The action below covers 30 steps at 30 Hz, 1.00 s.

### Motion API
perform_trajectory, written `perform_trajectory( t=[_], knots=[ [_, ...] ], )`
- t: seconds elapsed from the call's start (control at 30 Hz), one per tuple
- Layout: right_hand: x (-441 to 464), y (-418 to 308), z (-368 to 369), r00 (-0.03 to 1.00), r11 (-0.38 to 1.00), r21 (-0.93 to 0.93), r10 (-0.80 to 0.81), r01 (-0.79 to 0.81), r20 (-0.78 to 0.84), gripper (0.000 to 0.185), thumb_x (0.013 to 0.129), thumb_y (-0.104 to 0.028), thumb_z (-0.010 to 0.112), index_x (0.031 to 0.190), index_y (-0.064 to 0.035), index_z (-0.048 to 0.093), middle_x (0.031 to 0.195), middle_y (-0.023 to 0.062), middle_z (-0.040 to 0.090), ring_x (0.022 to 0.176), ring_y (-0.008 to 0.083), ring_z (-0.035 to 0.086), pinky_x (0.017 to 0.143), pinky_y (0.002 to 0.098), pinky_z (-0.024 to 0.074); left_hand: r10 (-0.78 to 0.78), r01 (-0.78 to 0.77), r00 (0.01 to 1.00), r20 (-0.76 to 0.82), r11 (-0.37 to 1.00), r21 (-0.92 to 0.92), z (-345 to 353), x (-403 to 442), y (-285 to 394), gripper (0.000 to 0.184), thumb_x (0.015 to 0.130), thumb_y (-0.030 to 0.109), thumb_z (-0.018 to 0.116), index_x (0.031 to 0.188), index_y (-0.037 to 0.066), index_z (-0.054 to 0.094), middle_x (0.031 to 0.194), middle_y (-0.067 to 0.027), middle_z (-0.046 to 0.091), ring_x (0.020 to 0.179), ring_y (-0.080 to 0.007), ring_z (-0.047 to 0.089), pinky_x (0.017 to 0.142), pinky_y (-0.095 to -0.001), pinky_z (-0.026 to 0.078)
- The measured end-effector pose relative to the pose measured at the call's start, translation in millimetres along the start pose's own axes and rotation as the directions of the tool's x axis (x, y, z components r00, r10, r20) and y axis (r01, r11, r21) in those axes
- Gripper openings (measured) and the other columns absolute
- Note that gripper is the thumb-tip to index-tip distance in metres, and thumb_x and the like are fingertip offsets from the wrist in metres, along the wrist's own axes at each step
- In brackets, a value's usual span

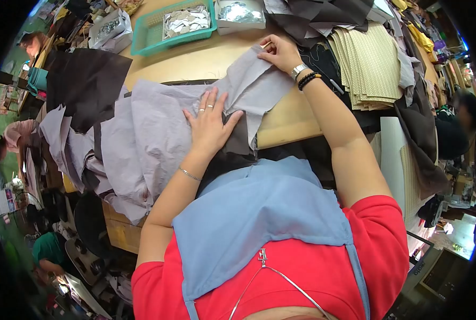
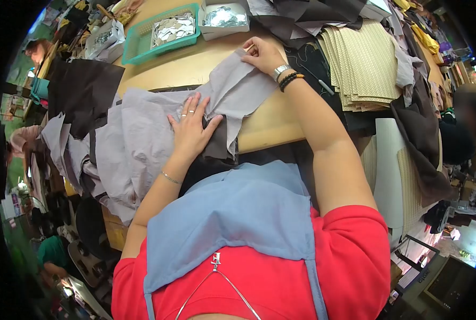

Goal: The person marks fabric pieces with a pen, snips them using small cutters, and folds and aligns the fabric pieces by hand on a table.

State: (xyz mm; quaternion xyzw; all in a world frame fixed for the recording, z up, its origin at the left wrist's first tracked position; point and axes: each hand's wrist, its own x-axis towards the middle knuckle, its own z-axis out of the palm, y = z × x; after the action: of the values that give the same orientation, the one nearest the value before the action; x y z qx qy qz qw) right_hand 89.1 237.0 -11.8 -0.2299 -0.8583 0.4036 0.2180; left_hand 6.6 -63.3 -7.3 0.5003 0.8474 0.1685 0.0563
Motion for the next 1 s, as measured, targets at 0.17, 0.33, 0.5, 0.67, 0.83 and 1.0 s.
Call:
perform_trajectory(
  t=[0.17,0.33,0.5,0.67,0.83,1.0],
  knots=[
    [-24.1,-8.6,-5.8,0.913,0.909,-0.358,-0.317,0.214,-0.259,0.025,0.083,-0.025,0.074,0.099,-0.0080,0.065,0.094,0.0092,0.069,0.086,0.0290,0.065,0.078,0.0379,0.0512,-0.014,0.014,1.000,0.008,1.000,0.024,0.1,-0.4,1.2,0.082,0.080,0.066,0.065,0.145,0.021,0.045,0.159,-0.0058,0.030,0.147,-0.0257,0.025,0.104,-0.0799,0.011],
    [-84.2,-19.5,-53.8,0.932,0.765,-0.641,-0.269,0.054,-0.243,0.021,0.082,-0.018,0.071,0.101,-0.0107,0.066,0.101,0.0095,0.070,0.095,0.0314,0.065,0.082,0.0420,0.0508,0.011,-0.010,1.000,0.017,1.000,-0.022,-2.1,1.1,-3.3,0.089,0.072,0.067,0.069,0.144,0.020,0.047,0.158,-0.0070,0.031,0.147,-0.0267,0.025,0.103,-0.0804,0.012],
    [-131.6,37.9,-101.4,0.974,0.715,-0.679,0.014,-0.168,-0.227,0.024,0.089,-0.011,0.063,0.113,-0.0083,0.061,0.095,0.0176,0.068,0.087,0.0366,0.065,0.076,0.0442,0.0518,0.026,-0.022,0.999,0.042,0.996,-0.089,-7.3,2.5,-5.4,0.091,0.068,0.066,0.072,0.143,0.019,0.048,0.158,-0.0079,0.031,0.147,-0.0274,0.023,0.103,-0.0804,0.010],
    [-130.8,10.8,-101.7,0.938,0.961,0.140,0.264,-0.237,-0.225,0.033,0.090,0.001,0.053,0.122,-0.0025,0.059,0.095,0.0068,0.066,0.083,0.0182,0.063,0.077,0.0327,0.0527,0.032,-0.028,0.999,0.038,0.993,-0.115,-3.9,2.6,-7.4,0.092,0.067,0.063,0.075,0.143,0.020,0.049,0.158,-0.0082,0.031,0.148,-0.0271,0.022,0.104,-0.0804,0.007],
    [-120.5,-43.4,-59.7,0.936,0.226,0.961,0.346,-0.158,0.072,0.037,0.093,-0.004,0.060,0.129,0.0016,0.055,0.104,0.0019,0.062,0.092,0.0132,0.062,0.088,0.0288,0.0524,0.029,-0.025,0.998,0.047,0.996,-0.084,-4.2,2.5,-7.4,0.090,0.069,0.067,0.072,0.144,0.022,0.049,0.159,-0.0061,0.029,0.148,-0.0265,0.021,0.104,-0.0800,0.007],
    [-118.1,-69.4,14.5,0.954,0.516,0.826,0.288,-0.226,0.081,0.023,0.097,-0.017,0.064,0.112,-0.0002,0.068,0.094,0.0047,0.069,0.082,0.0114,0.066,0.077,0.0257,0.0565,0.007,-0.005,1.000,0.018,0.996,-0.086,0.7,3.7,-6.4,0.080,0.078,0.063,0.067,0.143,0.021,0.049,0.157,-0.0076,0.032,0.147,-0.0264,0.022,0.105,-0.0800,0.007]
  ],
)
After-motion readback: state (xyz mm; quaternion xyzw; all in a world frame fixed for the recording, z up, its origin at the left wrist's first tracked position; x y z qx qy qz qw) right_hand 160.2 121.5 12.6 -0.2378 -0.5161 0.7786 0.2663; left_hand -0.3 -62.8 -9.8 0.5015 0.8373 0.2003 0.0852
